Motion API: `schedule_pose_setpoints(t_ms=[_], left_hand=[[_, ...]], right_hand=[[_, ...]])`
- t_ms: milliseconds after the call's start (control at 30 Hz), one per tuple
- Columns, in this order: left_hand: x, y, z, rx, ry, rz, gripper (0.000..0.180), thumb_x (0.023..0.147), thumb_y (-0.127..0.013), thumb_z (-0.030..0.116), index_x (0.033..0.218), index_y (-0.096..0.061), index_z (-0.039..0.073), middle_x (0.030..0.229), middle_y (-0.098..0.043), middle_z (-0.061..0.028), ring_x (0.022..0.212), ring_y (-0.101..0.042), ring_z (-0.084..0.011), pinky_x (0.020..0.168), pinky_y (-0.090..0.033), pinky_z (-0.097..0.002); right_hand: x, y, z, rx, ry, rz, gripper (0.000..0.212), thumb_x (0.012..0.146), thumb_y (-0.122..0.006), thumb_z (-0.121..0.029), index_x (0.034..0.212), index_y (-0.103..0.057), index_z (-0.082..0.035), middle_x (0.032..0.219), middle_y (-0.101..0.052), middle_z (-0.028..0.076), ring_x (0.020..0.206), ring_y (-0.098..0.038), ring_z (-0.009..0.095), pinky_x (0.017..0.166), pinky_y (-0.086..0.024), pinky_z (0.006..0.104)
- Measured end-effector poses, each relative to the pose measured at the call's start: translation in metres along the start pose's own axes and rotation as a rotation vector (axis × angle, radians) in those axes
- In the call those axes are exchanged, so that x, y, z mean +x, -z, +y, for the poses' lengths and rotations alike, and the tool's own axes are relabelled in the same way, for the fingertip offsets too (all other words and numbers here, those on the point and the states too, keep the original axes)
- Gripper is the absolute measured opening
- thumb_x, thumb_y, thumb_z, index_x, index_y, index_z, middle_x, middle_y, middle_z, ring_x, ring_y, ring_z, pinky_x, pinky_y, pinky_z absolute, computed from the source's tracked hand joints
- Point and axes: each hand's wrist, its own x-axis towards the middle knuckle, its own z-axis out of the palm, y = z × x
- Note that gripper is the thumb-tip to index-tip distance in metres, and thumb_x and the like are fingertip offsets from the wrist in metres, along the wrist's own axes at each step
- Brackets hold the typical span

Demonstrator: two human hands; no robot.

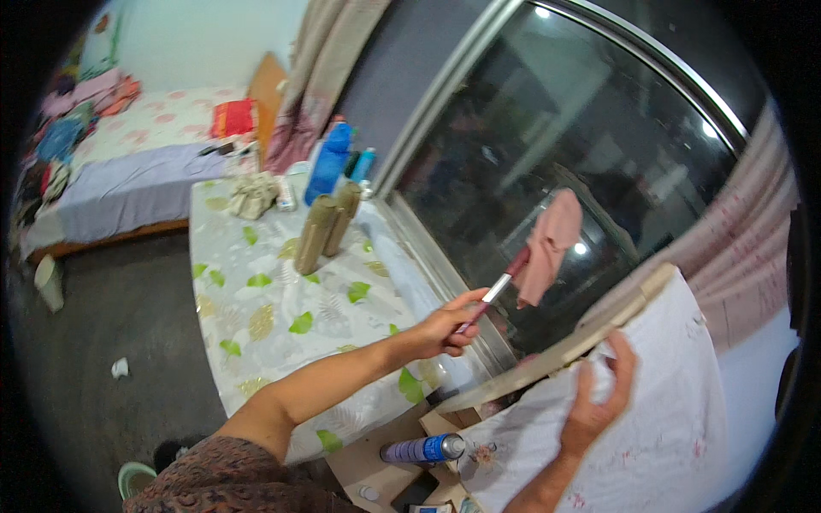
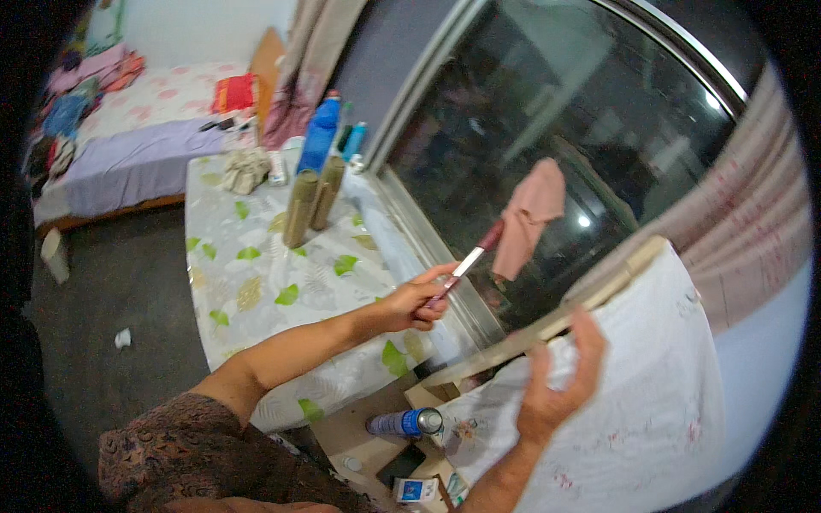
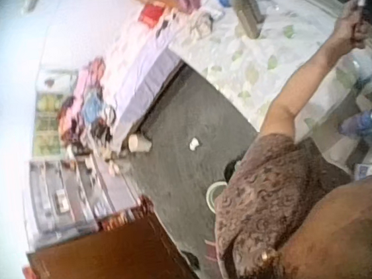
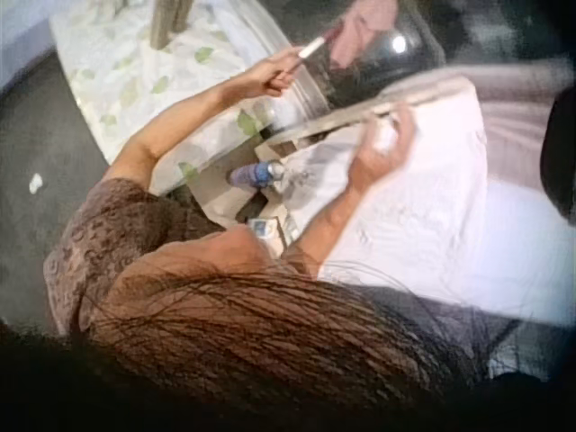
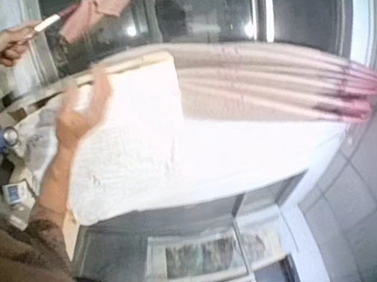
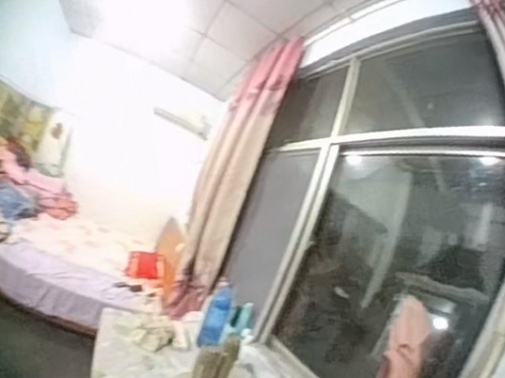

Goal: The person wipes a window sill and glass with a cloth, then rinses and wrings the cloth in a basin of water. They attach the cloth to a long-handled tool and continue wiping the window glass and sill.

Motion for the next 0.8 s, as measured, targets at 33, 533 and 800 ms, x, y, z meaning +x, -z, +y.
schedule_pose_setpoints(t_ms=[33,533,800], left_hand=[[-0.014,0.007,0.008,-0.009,0.010,-0.046,0.050,0.102,-0.045,0.031,0.149,-0.027,0.033,0.070,-0.039,0.0011,0.048,-0.026,-0.0070,0.043,-0.024,-0.0225],[-0.164,0.084,0.061,0.010,0.255,-0.346,0.072,0.085,-0.071,0.029,0.145,-0.032,0.019,0.070,-0.038,0.0034,0.049,-0.031,-0.0059,0.045,-0.029,-0.0238],[-0.216,0.119,0.070,0.648,-0.006,0.044,0.051,0.083,-0.075,0.020,0.127,-0.056,0.005,0.081,-0.057,-0.0004,0.069,-0.052,-0.0083,0.063,-0.045,-0.0255]], right_hand=[[-0.007,-0.021,-0.007,0.074,-0.093,-0.030,0.039,0.077,-0.065,-0.002,0.116,-0.061,0.000,0.120,-0.061,0.014,0.111,-0.056,0.029,0.100,-0.041,0.0387],[-0.116,-0.237,-0.092,1.182,-0.791,-0.176,0.055,0.097,-0.056,-0.028,0.137,-0.036,0.004,0.109,-0.064,0.013,0.115,-0.058,0.030,0.095,-0.048,0.0384],[-0.143,-0.259,-0.115,1.178,-0.920,-0.119,0.057,0.096,-0.058,-0.027,0.137,-0.034,0.006,0.095,-0.060,0.008,0.097,-0.065,0.027,0.089,-0.052,0.0378]])
